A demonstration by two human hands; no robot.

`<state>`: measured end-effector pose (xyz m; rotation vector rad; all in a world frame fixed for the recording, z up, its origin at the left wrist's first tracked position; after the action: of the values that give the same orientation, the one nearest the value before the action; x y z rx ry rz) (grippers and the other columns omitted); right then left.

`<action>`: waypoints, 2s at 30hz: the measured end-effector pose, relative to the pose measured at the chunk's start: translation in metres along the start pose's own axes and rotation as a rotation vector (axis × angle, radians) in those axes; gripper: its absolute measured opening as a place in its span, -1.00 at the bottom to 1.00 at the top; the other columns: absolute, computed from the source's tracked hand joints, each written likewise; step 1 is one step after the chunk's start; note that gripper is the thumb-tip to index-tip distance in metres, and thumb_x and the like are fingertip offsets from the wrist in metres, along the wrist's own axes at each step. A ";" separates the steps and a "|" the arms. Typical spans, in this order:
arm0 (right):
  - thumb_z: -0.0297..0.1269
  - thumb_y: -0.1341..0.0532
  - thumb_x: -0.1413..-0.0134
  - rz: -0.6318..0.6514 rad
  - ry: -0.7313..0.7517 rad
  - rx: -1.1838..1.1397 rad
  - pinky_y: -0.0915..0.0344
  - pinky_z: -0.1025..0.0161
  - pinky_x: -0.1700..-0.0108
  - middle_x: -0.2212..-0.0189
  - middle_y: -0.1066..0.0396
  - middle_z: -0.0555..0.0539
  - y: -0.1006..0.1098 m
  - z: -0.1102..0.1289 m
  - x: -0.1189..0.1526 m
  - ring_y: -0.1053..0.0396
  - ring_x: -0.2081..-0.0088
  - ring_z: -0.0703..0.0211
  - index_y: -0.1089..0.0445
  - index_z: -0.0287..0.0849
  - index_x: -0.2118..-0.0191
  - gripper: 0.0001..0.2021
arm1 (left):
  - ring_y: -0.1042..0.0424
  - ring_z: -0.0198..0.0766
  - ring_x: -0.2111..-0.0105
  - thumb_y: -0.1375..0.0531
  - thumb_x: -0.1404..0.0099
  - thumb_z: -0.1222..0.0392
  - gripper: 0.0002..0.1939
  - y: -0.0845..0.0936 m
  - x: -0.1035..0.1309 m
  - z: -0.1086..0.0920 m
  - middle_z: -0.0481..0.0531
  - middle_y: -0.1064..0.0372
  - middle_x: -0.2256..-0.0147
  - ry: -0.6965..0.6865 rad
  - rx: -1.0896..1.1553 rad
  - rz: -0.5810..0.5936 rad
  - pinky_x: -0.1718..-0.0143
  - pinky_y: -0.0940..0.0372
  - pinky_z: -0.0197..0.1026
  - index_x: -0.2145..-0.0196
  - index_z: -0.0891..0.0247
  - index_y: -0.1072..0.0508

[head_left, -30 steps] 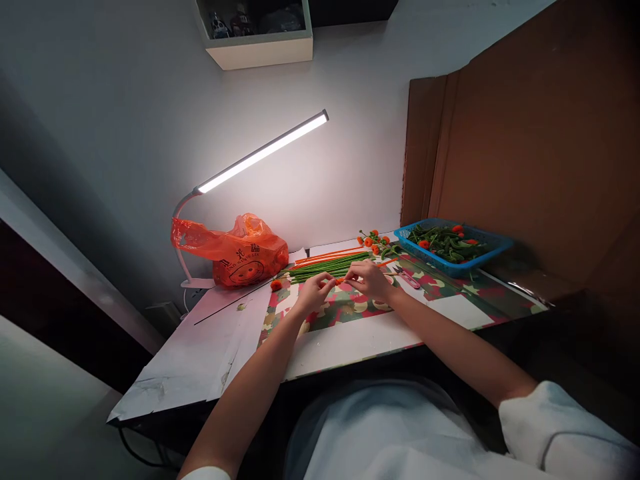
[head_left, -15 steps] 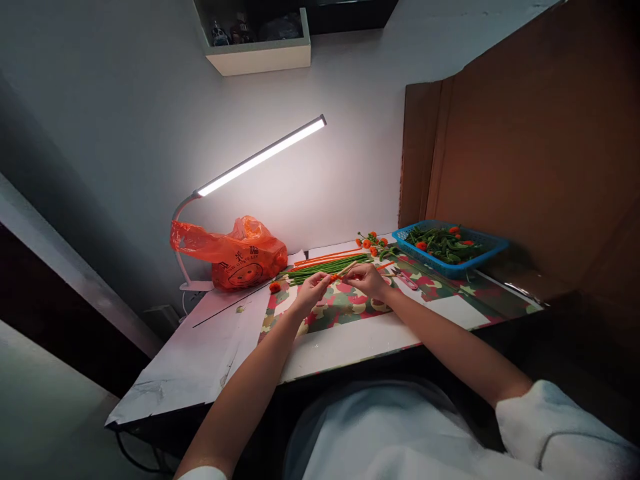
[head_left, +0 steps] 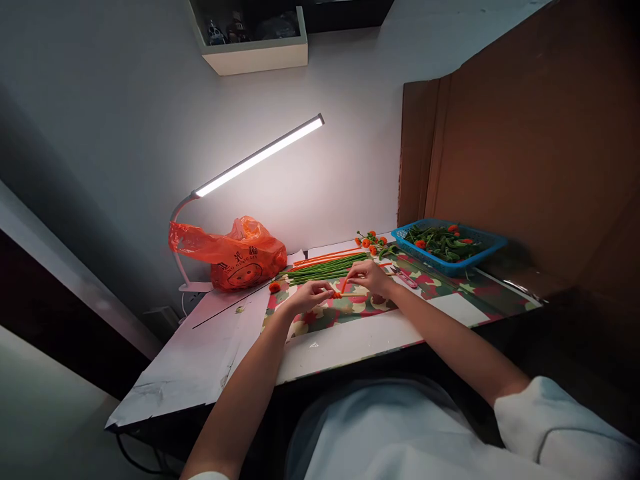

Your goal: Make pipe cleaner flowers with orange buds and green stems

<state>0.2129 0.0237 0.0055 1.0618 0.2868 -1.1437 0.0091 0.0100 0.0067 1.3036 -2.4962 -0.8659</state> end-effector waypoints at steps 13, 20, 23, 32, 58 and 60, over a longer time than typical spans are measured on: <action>-0.28 -0.17 -0.16 -0.094 0.063 0.284 0.00 0.22 0.23 0.54 -0.36 0.00 -0.011 0.021 0.005 -0.27 0.46 0.26 -0.43 -0.18 0.48 -0.78 | -0.13 -0.38 0.62 -0.17 -0.11 -0.16 -0.62 -0.004 -0.002 0.006 -0.11 -0.19 0.61 0.110 -0.054 -0.269 0.61 -0.12 -0.34 0.41 0.25 -0.44; -0.19 -0.22 -0.11 -0.125 0.055 0.107 -0.10 0.24 0.32 0.56 -0.37 -0.02 -0.012 0.020 0.004 -0.27 0.48 0.25 -0.43 -0.18 0.52 -0.76 | -0.16 -0.37 0.56 -0.11 -0.17 -0.10 -0.65 0.002 -0.006 0.002 -0.06 -0.25 0.55 -0.010 -0.020 -0.455 0.56 -0.06 -0.34 0.41 0.29 -0.41; -0.12 -0.26 -0.04 -0.124 -0.012 -0.034 -0.12 0.28 0.43 0.55 -0.38 -0.05 -0.014 0.010 0.003 -0.26 0.49 0.23 -0.47 -0.18 0.50 -0.76 | -0.04 -0.43 0.61 -0.12 -0.16 -0.14 -0.61 0.002 -0.005 0.000 -0.14 -0.10 0.61 -0.008 0.089 -0.447 0.59 0.02 -0.35 0.41 0.29 -0.37; -0.04 -0.32 0.10 0.014 -0.198 -0.183 -0.20 0.30 0.43 0.50 -0.38 -0.05 -0.010 -0.016 0.003 -0.28 0.47 0.25 -0.52 -0.19 0.46 -0.72 | 0.02 -0.46 0.61 -0.15 -0.13 -0.21 -0.55 0.000 -0.003 0.003 -0.17 -0.01 0.60 0.004 0.072 -0.098 0.61 0.01 -0.39 0.40 0.30 -0.37; -0.47 -0.20 -0.05 -0.075 -0.006 0.251 -0.06 0.25 0.28 0.51 -0.36 0.02 -0.019 0.009 0.006 -0.29 0.44 0.26 -0.42 -0.18 0.47 -0.87 | -0.19 -0.39 0.61 -0.14 -0.12 -0.20 -0.58 -0.007 -0.004 0.010 -0.10 -0.22 0.58 0.136 -0.084 -0.254 0.57 -0.24 -0.34 0.35 0.25 -0.45; -0.46 -0.21 -0.04 -0.118 -0.022 0.206 -0.09 0.26 0.32 0.52 -0.35 0.00 -0.019 0.009 0.005 -0.28 0.45 0.25 -0.42 -0.18 0.48 -0.87 | -0.20 -0.38 0.61 -0.13 -0.13 -0.18 -0.59 -0.007 -0.006 0.011 -0.08 -0.25 0.57 0.124 -0.062 -0.315 0.61 -0.20 -0.34 0.34 0.25 -0.44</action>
<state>0.1966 0.0128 -0.0032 1.2246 0.2198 -1.3106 0.0128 0.0165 -0.0060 1.7019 -2.1877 -0.8856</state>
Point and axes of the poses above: each hand's wrist, its own x-axis away from the middle knuckle, its own y-axis out of the back of the hand, z = x × y, the point moved 3 cm from there along -x, towards the middle knuckle
